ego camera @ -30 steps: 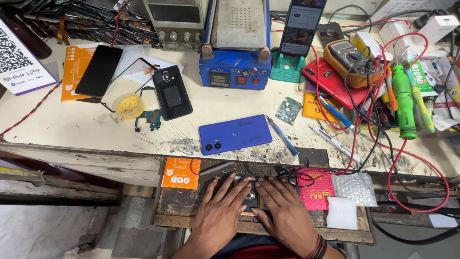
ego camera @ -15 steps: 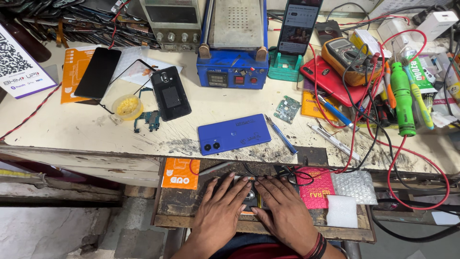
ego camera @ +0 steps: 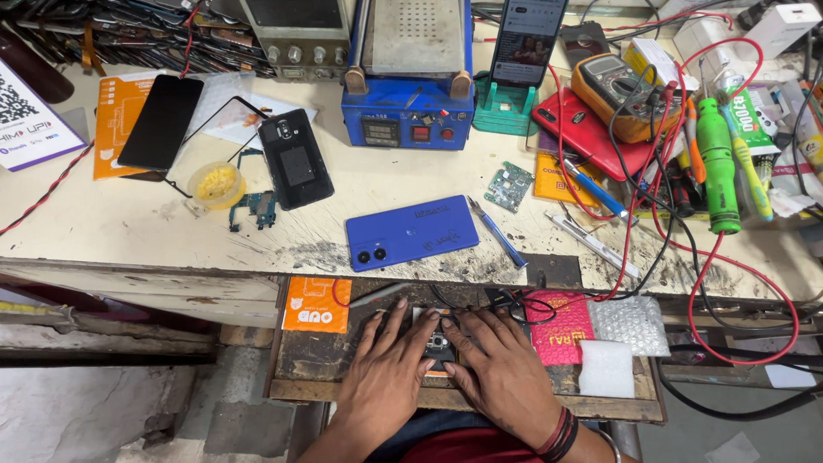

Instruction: The person works on a disassembled smartphone at a repair bench, holding the phone body with its battery exposed. They use a blue screwdriver to unscrew and adjust internal components, reposition the phone, and continue working on the internals with the screwdriver throughout the clip.

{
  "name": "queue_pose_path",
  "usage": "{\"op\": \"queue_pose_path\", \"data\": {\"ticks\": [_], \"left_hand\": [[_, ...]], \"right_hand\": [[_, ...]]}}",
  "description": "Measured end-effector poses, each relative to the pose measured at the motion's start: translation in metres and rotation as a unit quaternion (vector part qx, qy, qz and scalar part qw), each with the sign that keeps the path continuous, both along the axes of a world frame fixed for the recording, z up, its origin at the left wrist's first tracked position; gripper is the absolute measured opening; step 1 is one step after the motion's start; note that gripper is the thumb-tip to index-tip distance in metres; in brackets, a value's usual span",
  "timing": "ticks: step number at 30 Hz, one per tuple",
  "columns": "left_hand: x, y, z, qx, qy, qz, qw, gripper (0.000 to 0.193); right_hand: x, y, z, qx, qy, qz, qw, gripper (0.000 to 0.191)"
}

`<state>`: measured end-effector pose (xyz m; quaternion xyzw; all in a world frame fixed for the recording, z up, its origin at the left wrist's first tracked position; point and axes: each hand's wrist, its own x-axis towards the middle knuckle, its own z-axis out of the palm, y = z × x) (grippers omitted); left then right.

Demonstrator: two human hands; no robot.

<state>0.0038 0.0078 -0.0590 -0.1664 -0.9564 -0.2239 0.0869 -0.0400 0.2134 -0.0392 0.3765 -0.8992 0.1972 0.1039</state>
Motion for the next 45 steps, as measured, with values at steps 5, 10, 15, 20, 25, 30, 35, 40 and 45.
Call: {"op": "queue_pose_path", "data": {"ticks": [5, 10, 15, 20, 25, 30, 35, 40, 45], "left_hand": [[0.007, 0.001, -0.007, 0.030, 0.087, 0.022, 0.995, 0.040], [0.007, 0.004, -0.006, 0.008, 0.105, 0.032, 0.994, 0.039], [0.006, 0.004, -0.005, -0.005, 0.103, 0.019, 0.995, 0.038], [0.014, 0.001, -0.011, 0.053, 0.177, 0.019, 0.983, 0.027], [0.016, 0.000, -0.016, 0.049, 0.168, 0.014, 0.984, 0.024], [0.013, -0.003, -0.022, 0.044, 0.140, 0.005, 0.989, 0.025], [0.014, -0.004, -0.032, 0.064, 0.135, 0.001, 0.989, 0.024], [0.009, 0.000, -0.036, 0.108, 0.143, 0.068, 0.981, 0.023], [0.007, -0.002, -0.024, 0.129, 0.069, 0.078, 0.986, 0.027]], "right_hand": [[0.000, 0.002, 0.000, -0.005, -0.001, -0.006, 1.000, 0.059], [0.000, 0.003, 0.000, -0.012, -0.003, -0.003, 1.000, 0.059], [0.000, 0.005, -0.001, -0.015, -0.005, 0.007, 1.000, 0.058], [-0.001, 0.006, -0.003, -0.007, -0.021, 0.008, 1.000, 0.057], [-0.003, 0.007, -0.005, 0.010, -0.028, 0.009, 1.000, 0.057], [-0.005, 0.006, -0.007, 0.022, -0.034, 0.009, 0.999, 0.057], [-0.005, 0.004, -0.008, 0.022, -0.034, 0.007, 0.999, 0.058], [-0.006, 0.005, -0.009, 0.026, -0.040, 0.007, 0.999, 0.058], [-0.007, 0.006, -0.011, 0.026, -0.047, 0.008, 0.999, 0.059]]}}
